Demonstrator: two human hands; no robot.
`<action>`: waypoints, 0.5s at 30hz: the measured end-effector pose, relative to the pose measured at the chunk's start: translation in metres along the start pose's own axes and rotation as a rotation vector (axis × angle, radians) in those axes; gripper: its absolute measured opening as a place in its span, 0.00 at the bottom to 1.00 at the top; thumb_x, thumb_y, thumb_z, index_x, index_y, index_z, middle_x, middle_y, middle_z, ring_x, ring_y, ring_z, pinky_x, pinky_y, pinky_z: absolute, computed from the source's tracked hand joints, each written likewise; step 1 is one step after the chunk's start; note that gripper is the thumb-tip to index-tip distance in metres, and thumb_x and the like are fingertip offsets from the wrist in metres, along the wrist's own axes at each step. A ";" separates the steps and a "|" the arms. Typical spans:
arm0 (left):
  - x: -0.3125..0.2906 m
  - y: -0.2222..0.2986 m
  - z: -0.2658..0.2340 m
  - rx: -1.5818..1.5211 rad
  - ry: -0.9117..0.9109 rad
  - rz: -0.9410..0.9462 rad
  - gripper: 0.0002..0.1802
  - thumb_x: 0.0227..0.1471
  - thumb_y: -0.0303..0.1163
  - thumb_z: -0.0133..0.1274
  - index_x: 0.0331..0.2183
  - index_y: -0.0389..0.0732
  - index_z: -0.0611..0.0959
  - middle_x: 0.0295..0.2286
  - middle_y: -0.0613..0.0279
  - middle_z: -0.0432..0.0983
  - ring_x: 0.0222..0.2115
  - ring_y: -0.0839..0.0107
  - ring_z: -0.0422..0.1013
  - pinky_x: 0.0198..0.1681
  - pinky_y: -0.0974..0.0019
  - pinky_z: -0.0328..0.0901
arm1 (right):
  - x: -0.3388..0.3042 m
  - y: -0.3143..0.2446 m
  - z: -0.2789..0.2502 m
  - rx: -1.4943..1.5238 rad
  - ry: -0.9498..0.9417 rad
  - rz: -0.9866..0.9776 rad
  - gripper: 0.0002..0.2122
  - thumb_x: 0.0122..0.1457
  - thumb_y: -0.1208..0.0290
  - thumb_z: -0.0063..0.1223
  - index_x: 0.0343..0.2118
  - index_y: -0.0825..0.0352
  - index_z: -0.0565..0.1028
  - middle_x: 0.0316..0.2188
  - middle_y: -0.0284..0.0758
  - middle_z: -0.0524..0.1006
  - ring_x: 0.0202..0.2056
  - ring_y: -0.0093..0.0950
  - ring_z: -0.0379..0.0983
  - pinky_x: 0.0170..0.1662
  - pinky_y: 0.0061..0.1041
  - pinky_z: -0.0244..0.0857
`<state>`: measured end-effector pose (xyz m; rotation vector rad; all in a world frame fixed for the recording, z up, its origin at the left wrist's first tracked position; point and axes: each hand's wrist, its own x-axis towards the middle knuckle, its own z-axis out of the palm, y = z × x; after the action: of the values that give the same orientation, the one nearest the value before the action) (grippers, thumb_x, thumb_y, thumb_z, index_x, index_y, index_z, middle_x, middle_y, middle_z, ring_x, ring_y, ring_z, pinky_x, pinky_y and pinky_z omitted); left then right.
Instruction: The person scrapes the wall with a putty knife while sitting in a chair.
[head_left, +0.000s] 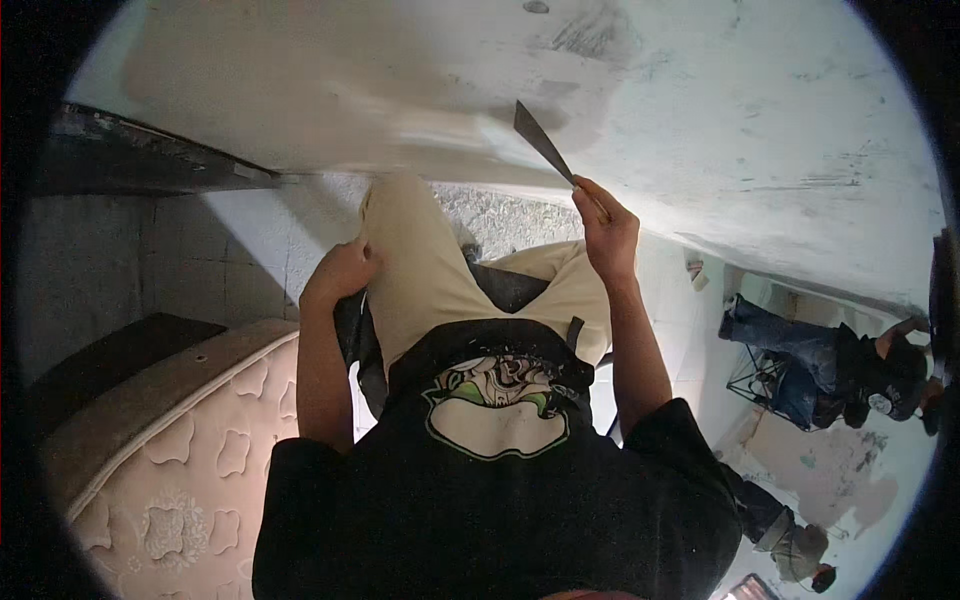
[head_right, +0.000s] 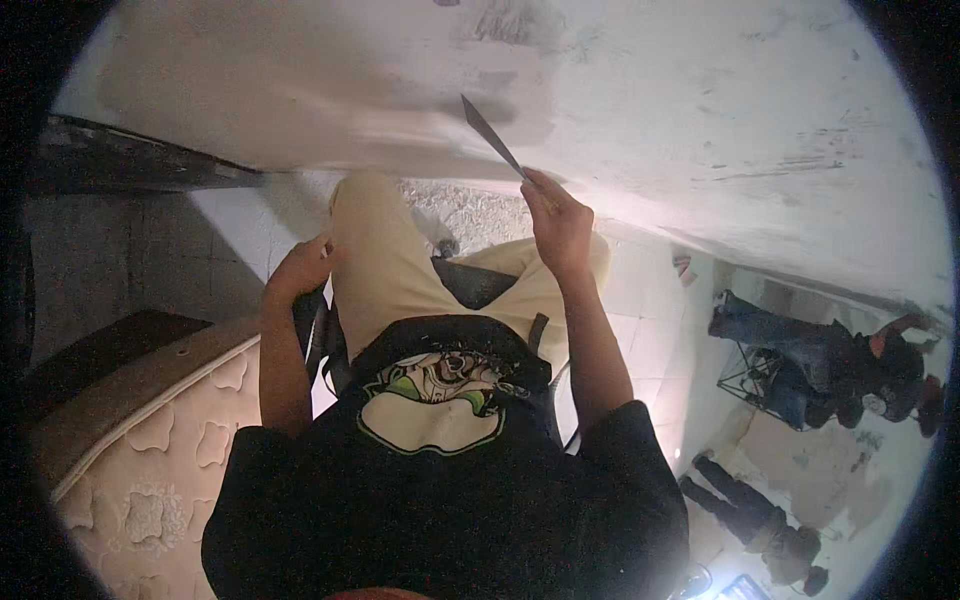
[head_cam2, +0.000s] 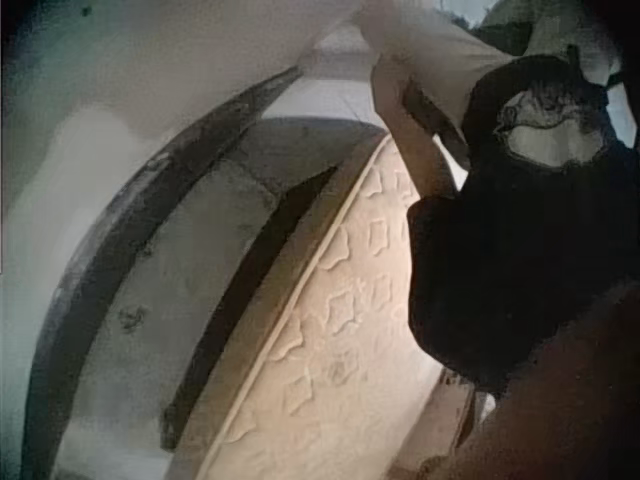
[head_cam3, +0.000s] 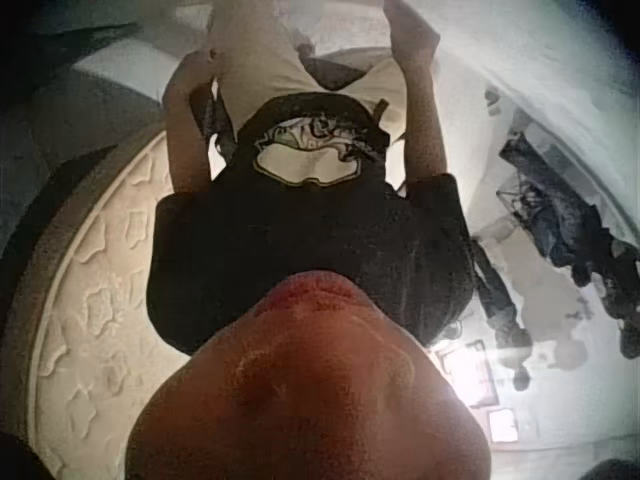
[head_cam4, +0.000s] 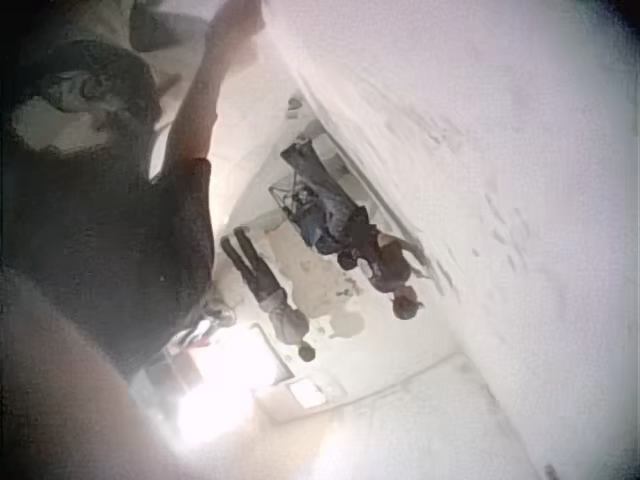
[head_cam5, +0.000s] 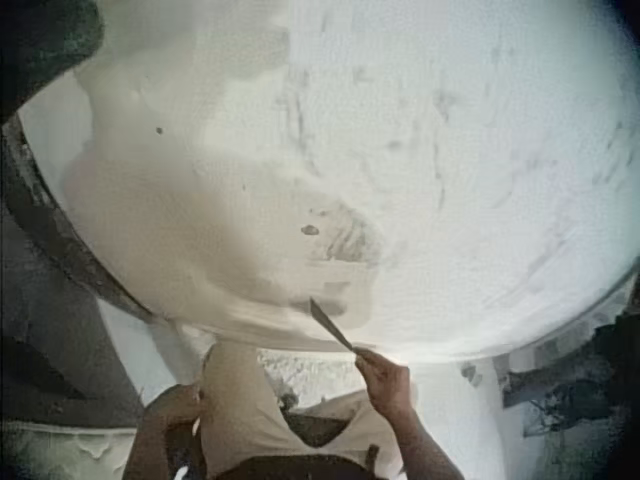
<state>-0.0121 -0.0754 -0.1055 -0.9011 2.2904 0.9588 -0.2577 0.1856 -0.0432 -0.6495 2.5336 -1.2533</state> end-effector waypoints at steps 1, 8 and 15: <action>0.004 0.001 -0.002 0.006 0.006 0.004 0.28 0.50 0.52 0.47 0.37 0.33 0.75 0.31 0.44 0.76 0.34 0.53 0.73 0.39 0.57 0.65 | 0.000 0.010 0.007 0.051 0.061 -0.084 0.13 0.55 0.67 0.54 0.41 0.66 0.77 0.32 0.44 0.79 0.32 0.25 0.77 0.37 0.24 0.67; -0.006 0.011 0.000 0.042 -0.001 -0.033 0.27 0.50 0.49 0.46 0.38 0.31 0.75 0.34 0.42 0.75 0.36 0.47 0.71 0.41 0.54 0.64 | -0.008 0.005 0.010 -0.036 0.030 -0.119 0.12 0.55 0.68 0.54 0.41 0.66 0.77 0.30 0.45 0.78 0.31 0.28 0.77 0.35 0.25 0.67; -0.003 0.004 0.003 0.078 0.005 -0.036 0.29 0.50 0.53 0.47 0.38 0.34 0.76 0.32 0.44 0.76 0.35 0.54 0.73 0.41 0.57 0.64 | -0.004 0.020 0.018 0.076 0.001 0.006 0.13 0.56 0.67 0.53 0.41 0.67 0.76 0.28 0.46 0.78 0.31 0.23 0.76 0.36 0.24 0.68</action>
<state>-0.0122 -0.0699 -0.1037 -0.9099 2.2909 0.8475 -0.2523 0.1861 -0.0701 -0.6237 2.4736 -1.3407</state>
